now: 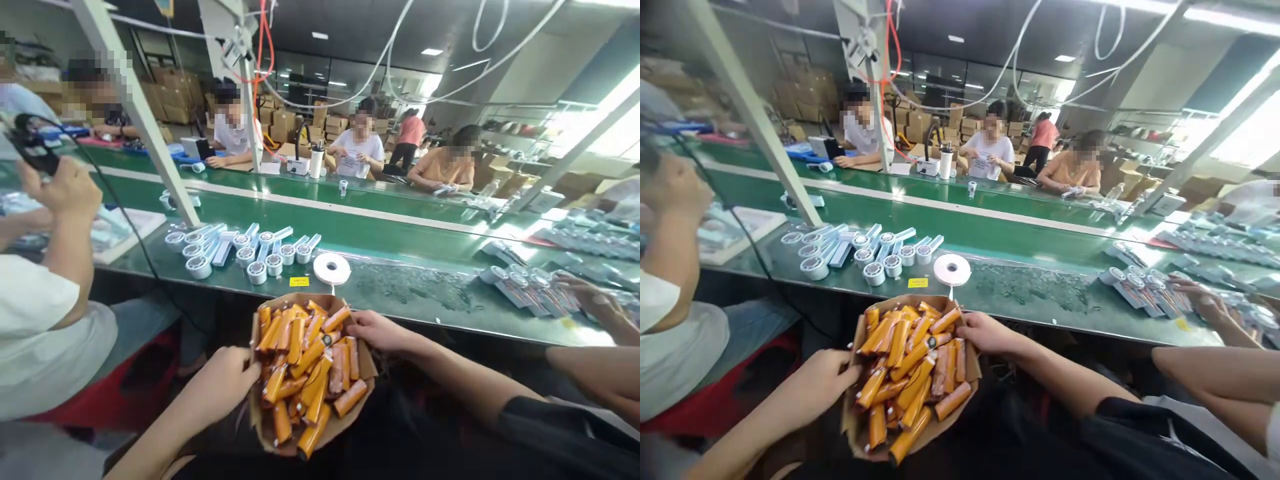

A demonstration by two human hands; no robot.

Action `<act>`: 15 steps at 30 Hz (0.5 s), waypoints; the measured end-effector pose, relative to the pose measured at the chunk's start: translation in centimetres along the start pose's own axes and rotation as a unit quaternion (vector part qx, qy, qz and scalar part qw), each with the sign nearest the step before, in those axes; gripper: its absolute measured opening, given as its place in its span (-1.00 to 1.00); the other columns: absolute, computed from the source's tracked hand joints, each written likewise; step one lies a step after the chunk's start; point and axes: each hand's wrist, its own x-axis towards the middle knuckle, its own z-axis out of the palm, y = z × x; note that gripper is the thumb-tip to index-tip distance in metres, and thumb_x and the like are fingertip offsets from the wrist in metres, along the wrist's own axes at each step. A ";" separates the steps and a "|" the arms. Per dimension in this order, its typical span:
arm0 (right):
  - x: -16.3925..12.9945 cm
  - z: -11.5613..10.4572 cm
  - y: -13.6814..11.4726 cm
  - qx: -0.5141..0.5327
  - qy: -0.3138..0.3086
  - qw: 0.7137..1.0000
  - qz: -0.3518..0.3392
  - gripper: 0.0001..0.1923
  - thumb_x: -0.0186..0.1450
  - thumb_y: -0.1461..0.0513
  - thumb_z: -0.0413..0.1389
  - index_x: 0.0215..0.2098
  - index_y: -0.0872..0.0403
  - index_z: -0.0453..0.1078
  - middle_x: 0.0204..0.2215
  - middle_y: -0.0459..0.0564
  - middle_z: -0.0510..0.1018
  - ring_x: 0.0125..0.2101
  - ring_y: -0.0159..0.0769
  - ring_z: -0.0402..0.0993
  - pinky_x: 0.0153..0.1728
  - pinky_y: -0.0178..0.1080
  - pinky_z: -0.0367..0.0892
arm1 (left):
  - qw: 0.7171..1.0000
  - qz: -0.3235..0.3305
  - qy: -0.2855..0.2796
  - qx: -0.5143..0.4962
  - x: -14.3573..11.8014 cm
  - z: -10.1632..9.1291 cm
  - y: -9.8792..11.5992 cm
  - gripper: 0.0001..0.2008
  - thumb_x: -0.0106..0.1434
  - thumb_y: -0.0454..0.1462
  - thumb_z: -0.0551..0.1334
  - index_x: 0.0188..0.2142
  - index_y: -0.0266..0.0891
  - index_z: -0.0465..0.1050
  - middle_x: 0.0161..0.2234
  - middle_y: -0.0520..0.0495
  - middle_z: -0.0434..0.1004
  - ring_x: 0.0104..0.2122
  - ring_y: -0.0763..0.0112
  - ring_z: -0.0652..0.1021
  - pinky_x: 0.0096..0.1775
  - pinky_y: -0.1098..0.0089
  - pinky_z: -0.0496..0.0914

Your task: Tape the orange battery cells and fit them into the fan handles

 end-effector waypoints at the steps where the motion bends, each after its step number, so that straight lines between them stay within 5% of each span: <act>1: -1.4 -2.3 0.0 -0.003 0.029 1.000 -0.007 -0.74 0.22 0.16 0.17 -0.19 0.08 0.61 -0.29 -0.04 0.72 -0.25 -0.14 0.65 -0.21 -0.19 0.54 | 1.000 0.007 -0.009 -0.017 1.9 -0.9 3.1 -0.68 0.31 -0.26 0.10 -0.51 -0.17 0.55 -0.39 -0.11 0.71 -0.36 0.21 0.67 -0.32 0.35 0.42; 5: -5.0 -11.8 0.7 -0.046 0.171 0.983 0.049 -0.77 0.17 0.19 0.17 -0.27 0.08 0.62 -0.40 -0.05 0.70 -0.37 -0.18 0.65 -0.36 -0.24 0.53 | 0.995 0.043 -0.065 -0.065 11.2 -2.4 13.9 -0.71 0.30 -0.35 0.17 -0.57 -0.23 0.44 -0.50 -0.10 0.60 -0.42 0.26 0.64 -0.31 0.35 0.42; 9: -5.2 -20.0 1.9 -0.073 0.263 0.955 0.117 -0.89 0.14 0.25 0.15 -0.46 0.08 0.53 -0.64 -0.11 0.54 -0.65 -0.31 0.45 -0.64 -0.34 0.30 | 0.989 0.061 -0.119 -0.070 20.7 -1.3 21.8 -0.78 0.46 -0.21 0.25 -0.26 -0.31 0.57 -0.32 -0.06 0.62 -0.31 0.32 0.64 -0.22 0.32 0.55; 12: -3.7 -23.8 3.4 -0.076 0.299 0.943 0.124 -0.82 0.14 0.27 0.16 -0.62 0.06 0.40 -0.76 -0.16 0.37 -0.73 -0.38 0.29 -0.70 -0.37 0.16 | 0.983 0.077 -0.152 -0.067 25.8 -0.1 25.1 -0.64 0.49 -0.04 0.26 -0.02 -0.32 0.54 -0.11 -0.05 0.61 -0.16 0.25 0.64 -0.13 0.23 0.60; 15: -2.4 -25.6 5.2 -0.079 0.312 0.938 0.126 -0.74 0.15 0.26 0.19 -0.68 0.06 0.38 -0.78 -0.13 0.36 -0.73 -0.38 0.27 -0.68 -0.34 0.17 | 0.980 0.100 -0.166 -0.047 28.4 -0.2 25.0 -0.62 0.52 -0.03 0.18 -0.06 -0.32 0.56 -0.13 -0.12 0.65 -0.19 0.29 0.66 -0.14 0.24 0.60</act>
